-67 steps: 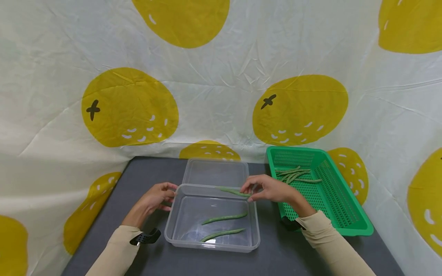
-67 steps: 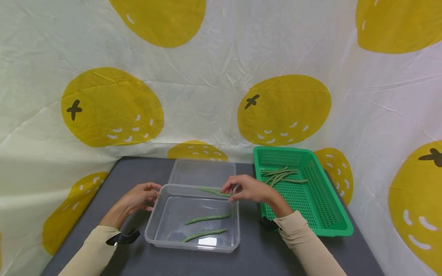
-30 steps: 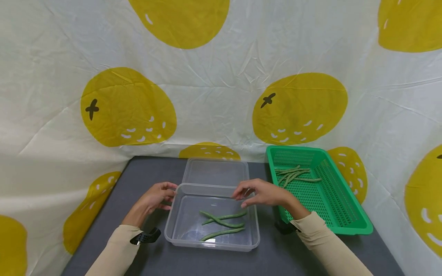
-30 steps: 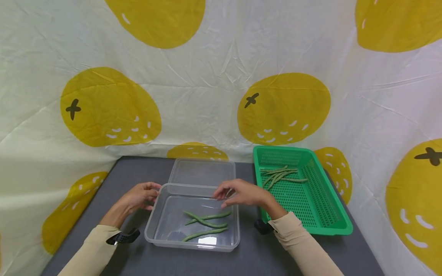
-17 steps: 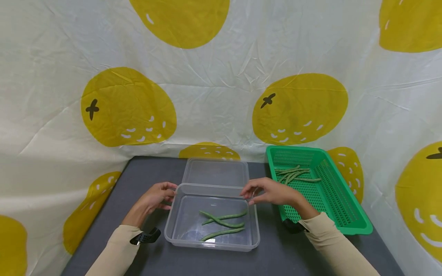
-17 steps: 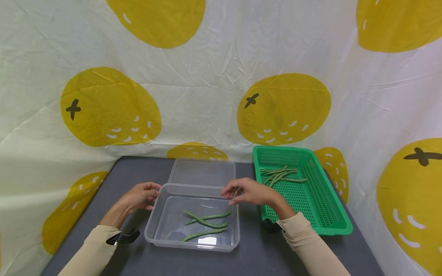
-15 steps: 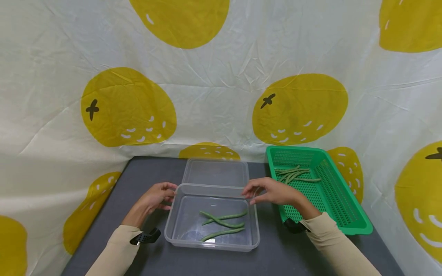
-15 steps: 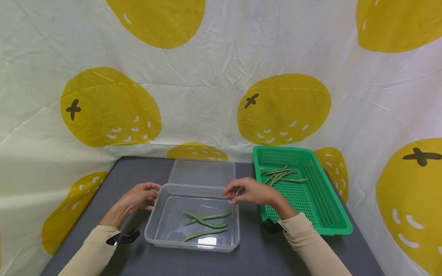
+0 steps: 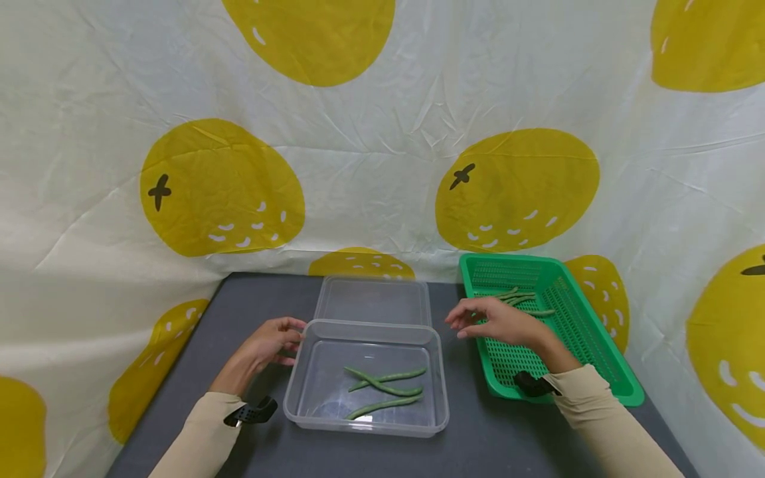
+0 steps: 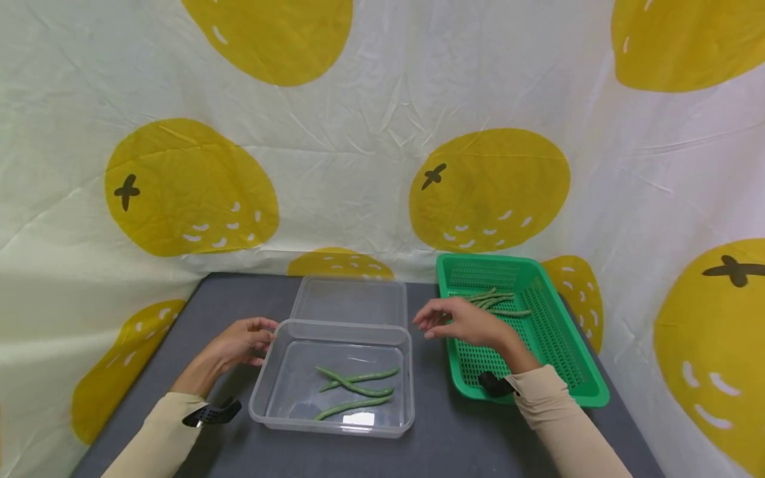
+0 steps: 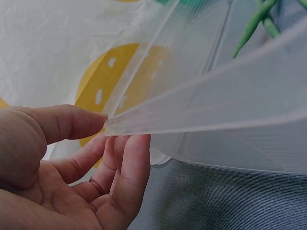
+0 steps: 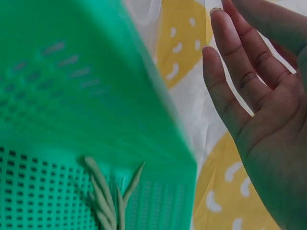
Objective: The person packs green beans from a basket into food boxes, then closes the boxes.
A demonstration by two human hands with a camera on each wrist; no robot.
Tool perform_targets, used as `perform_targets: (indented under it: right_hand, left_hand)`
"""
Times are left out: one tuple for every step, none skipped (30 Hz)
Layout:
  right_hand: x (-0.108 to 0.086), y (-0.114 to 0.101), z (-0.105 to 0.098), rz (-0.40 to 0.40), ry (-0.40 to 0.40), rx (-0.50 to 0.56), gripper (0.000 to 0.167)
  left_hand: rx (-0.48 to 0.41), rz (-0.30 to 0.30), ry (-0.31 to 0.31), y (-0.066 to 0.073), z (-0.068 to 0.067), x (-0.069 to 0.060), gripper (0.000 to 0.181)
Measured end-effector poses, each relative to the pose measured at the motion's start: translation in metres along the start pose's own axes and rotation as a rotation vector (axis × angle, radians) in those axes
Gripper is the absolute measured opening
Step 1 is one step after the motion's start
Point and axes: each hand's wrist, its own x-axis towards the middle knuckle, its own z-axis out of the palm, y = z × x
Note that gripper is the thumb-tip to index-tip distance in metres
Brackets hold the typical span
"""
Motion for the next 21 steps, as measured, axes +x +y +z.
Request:
perform_targets:
  right_hand:
    - [-0.002,0.002,-0.002,0.010,0.011,-0.003,0.027]
    - [-0.004,0.004,-0.004,0.019,0.021,0.000,0.028]
    - [-0.006,0.007,-0.006,0.026,0.033,-0.001,0.028]
    - [-0.007,0.009,-0.008,0.033,0.043,-0.003,0.028]
    - [-0.009,0.012,-0.010,0.032,0.055,-0.005,0.028]
    - [-0.010,0.015,-0.012,0.035,0.066,-0.012,0.028]
    - [-0.012,0.018,-0.013,0.037,0.075,-0.010,0.028]
    - [-0.013,0.022,-0.015,0.037,0.082,-0.010,0.027]
    - [-0.015,0.025,-0.017,0.042,0.089,-0.011,0.027]
    - [-0.016,0.030,-0.019,0.042,0.094,-0.006,0.026]
    - [-0.017,0.034,-0.021,0.048,0.097,0.006,0.026]
    - [-0.019,0.038,-0.022,0.054,0.100,0.017,0.027]
    - [-0.020,0.041,-0.024,0.058,0.102,0.032,0.027]
    - [-0.022,0.045,-0.025,0.060,0.105,0.047,0.028]
    - [-0.023,0.048,-0.027,0.062,0.109,0.055,0.029]
    - [-0.025,0.052,-0.028,0.062,0.113,0.062,0.029]
    - [-0.026,0.054,-0.030,0.062,0.119,0.071,0.030]
    - [-0.027,0.057,-0.031,0.061,0.124,0.073,0.031]
    - [-0.029,0.060,-0.032,0.065,0.130,0.075,0.031]
    - [-0.030,0.062,-0.034,0.067,0.140,0.068,0.031]
    - [-0.031,0.064,-0.035,0.067,0.150,0.061,0.031]
  left_hand:
    - [-0.001,0.001,0.002,0.000,0.000,0.000,0.038]
    - [-0.002,0.002,0.003,-0.001,0.000,0.000,0.038]
    - [-0.004,0.003,0.005,-0.001,0.000,0.000,0.038]
    - [-0.004,0.003,0.005,-0.001,0.000,0.000,0.038]
    - [-0.004,0.004,0.006,-0.002,0.000,0.000,0.038]
    - [-0.005,0.004,0.007,-0.002,0.001,0.000,0.038]
    - [-0.005,0.004,0.008,-0.002,0.001,0.000,0.038]
    - [-0.005,0.005,0.008,-0.003,0.001,0.000,0.038]
    - [-0.005,0.006,0.007,-0.003,0.001,0.000,0.038]
    - [-0.005,0.006,0.007,-0.003,0.001,0.000,0.038]
    - [-0.005,0.007,0.007,-0.004,0.001,-0.001,0.039]
    - [-0.005,0.008,0.006,-0.004,0.001,-0.001,0.039]
    - [-0.004,0.009,0.005,-0.005,0.001,-0.001,0.039]
    - [-0.004,0.011,0.004,-0.005,0.001,-0.001,0.039]
    - [-0.004,0.012,0.004,-0.005,0.002,-0.001,0.039]
    - [-0.006,0.014,0.004,-0.006,0.002,0.000,0.039]
    - [-0.007,0.015,0.003,-0.006,0.002,0.000,0.039]
    - [-0.007,0.018,0.002,-0.006,0.002,0.000,0.039]
    - [-0.010,0.020,0.001,-0.006,0.002,0.000,0.039]
    - [-0.011,0.022,-0.001,-0.006,0.002,0.001,0.039]
    - [-0.011,0.023,-0.001,-0.007,0.002,0.001,0.039]
